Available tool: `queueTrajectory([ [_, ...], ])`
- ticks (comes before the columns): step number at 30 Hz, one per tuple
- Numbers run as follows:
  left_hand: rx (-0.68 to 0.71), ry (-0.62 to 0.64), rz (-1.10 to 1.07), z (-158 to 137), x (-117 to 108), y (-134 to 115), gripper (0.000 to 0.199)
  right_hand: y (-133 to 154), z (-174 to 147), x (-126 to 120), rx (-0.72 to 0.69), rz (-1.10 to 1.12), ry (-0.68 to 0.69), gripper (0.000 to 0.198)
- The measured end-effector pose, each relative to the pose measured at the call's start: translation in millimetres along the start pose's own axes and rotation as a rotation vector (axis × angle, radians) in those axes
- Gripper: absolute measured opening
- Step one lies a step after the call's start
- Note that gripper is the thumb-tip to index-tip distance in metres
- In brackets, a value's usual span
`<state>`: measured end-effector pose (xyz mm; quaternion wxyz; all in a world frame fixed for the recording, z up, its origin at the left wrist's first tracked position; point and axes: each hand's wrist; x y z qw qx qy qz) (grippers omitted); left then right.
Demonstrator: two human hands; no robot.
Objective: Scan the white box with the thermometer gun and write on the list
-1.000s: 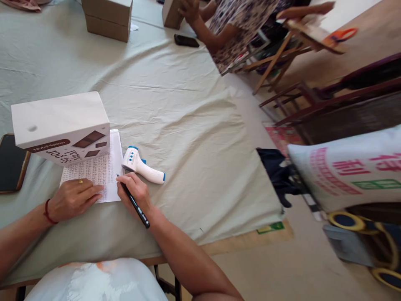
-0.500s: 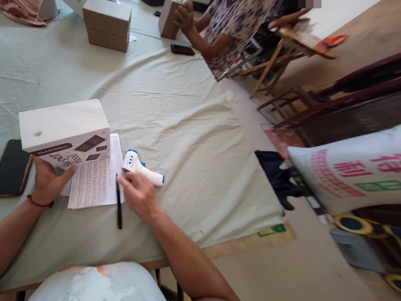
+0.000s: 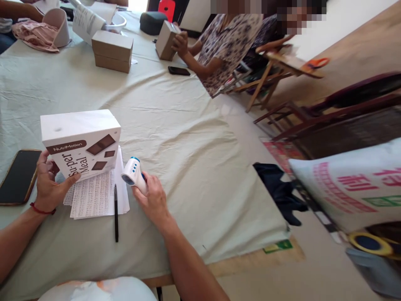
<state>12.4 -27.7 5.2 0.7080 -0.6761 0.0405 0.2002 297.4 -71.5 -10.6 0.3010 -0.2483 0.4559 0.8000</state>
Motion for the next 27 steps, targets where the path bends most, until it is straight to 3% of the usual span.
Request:
queueTrajectory([
  [4,-0.024,0.037,0.002,-11,3,0,0.095,31,-3,-4,0.179,0.57,-0.099,0.043],
  [9,-0.108,0.137,0.023,-13,6,4,0.088,54,-7,4,0.392,1.074,0.116,0.044],
  [14,-0.123,0.165,0.02,-11,5,4,0.087,58,-1,17,0.503,1.148,0.159,0.046],
  [27,-0.088,0.195,0.016,-11,4,5,0.084,58,3,22,0.444,1.094,0.161,0.042],
])
Point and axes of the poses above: each hand's wrist, its own z-axis towards the middle knuckle, its own x-axis out of the palm, y = z × x, and after that the axes turned 14 degrees about -x, right-handed
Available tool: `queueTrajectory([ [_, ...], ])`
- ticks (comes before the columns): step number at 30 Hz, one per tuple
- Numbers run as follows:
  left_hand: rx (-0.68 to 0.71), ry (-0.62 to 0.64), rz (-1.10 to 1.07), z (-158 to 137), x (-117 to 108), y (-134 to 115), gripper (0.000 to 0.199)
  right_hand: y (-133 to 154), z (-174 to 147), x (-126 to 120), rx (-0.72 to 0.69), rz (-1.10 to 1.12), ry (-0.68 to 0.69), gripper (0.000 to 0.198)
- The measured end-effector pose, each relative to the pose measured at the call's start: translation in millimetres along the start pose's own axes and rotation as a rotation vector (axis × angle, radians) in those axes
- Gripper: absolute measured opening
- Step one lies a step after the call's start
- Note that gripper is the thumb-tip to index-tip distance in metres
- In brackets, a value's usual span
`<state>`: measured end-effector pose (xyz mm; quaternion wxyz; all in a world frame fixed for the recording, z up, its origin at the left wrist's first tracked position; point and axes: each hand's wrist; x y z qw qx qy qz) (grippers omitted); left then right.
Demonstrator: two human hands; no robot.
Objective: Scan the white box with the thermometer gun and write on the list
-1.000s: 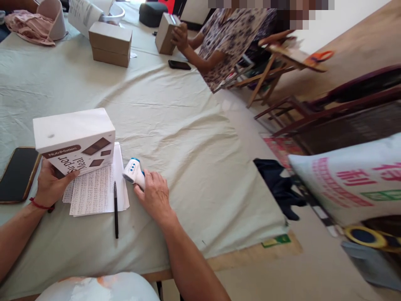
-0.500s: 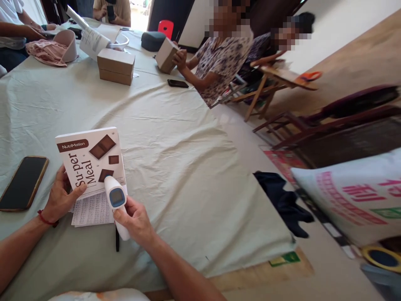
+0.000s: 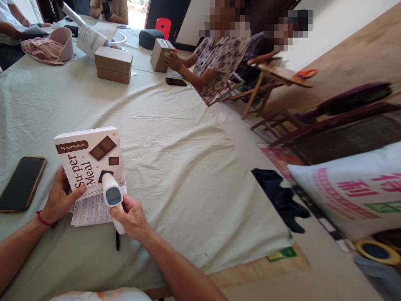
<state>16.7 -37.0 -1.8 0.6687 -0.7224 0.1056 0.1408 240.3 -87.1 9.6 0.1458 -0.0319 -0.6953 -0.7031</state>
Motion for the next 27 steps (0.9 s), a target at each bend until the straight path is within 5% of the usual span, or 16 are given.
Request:
queueTrajectory([
  [10,-0.013,0.017,0.001,1,0,3,0.089,1,0,0,0.009,-0.015,0.016,0.033],
  [17,-0.092,-0.003,0.085,-1,-2,-8,0.076,0,-1,-1,0.017,0.009,0.028,0.035],
  [27,-0.089,-0.02,0.034,-2,-1,1,0.09,1,-5,-4,0.058,0.09,0.067,0.042],
])
Point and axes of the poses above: each hand's wrist, its own z-axis towards the middle knuckle, its own x-axis out of the palm, y = z × x, and after that the axes turned 14 degrees about -x, right-handed
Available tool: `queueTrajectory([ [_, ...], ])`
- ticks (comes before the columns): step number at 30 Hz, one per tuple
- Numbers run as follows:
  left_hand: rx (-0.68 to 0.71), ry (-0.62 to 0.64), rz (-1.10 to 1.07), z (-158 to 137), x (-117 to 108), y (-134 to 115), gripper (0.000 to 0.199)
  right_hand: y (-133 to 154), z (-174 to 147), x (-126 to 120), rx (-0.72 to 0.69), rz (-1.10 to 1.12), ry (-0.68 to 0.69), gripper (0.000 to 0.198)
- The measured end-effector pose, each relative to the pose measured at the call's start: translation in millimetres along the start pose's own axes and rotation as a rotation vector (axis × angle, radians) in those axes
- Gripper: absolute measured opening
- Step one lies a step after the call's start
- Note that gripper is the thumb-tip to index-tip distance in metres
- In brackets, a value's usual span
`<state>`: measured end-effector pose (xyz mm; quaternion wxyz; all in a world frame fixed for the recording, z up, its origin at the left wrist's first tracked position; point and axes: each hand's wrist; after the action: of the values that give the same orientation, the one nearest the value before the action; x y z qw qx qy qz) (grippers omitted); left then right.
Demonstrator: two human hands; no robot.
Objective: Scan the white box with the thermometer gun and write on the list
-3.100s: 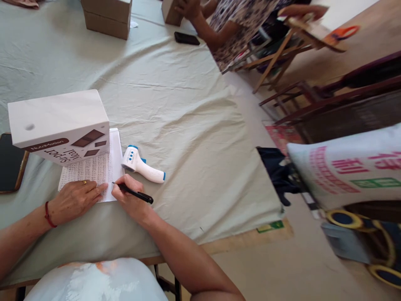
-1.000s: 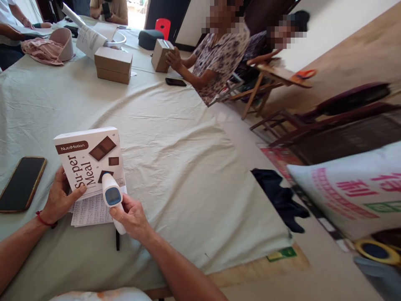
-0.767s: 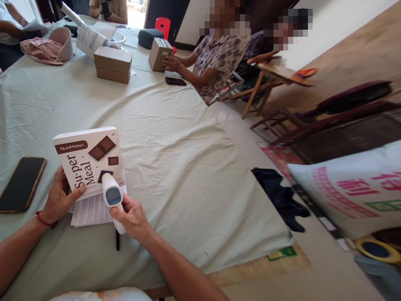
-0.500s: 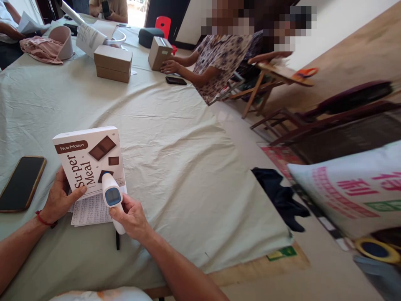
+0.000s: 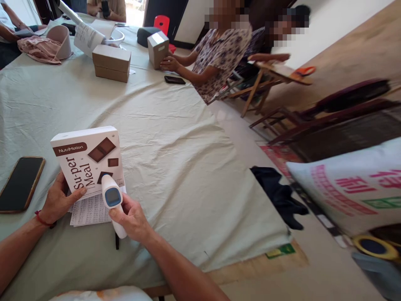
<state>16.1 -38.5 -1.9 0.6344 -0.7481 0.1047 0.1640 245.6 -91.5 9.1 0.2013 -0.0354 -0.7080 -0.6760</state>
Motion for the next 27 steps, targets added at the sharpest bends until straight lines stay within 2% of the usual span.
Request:
queueTrajectory([
  [4,0.092,-0.036,0.002,0,0,1,0.103,1,-4,-6,0.028,0.032,0.068,0.045],
  [7,0.203,-0.117,0.024,1,-2,-1,0.103,2,-5,-10,0.031,0.094,0.039,0.047],
  [12,0.264,-0.192,0.026,7,-7,-6,0.075,10,-2,-10,0.071,0.16,-0.168,0.05],
  [15,0.247,-0.184,0.012,12,-9,-4,0.071,17,0,-9,0.104,0.195,-0.234,0.051],
  [19,0.233,-0.201,0.05,17,-10,0,0.074,19,1,-9,0.119,0.186,-0.258,0.051],
  [24,0.215,-0.168,0.22,17,-12,-1,0.041,18,-1,-11,0.144,0.155,-0.24,0.049],
  [27,0.214,-0.167,0.275,16,-13,-2,0.035,19,-2,-11,0.143,0.134,-0.232,0.047],
])
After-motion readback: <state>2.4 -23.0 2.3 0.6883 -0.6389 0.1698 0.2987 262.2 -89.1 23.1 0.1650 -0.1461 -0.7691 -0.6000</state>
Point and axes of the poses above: each hand's wrist, its own z-axis towards the middle knuckle, its own x-axis out of the palm, y = z × x, and after that the axes turned 14 degrees about -x, right-handed
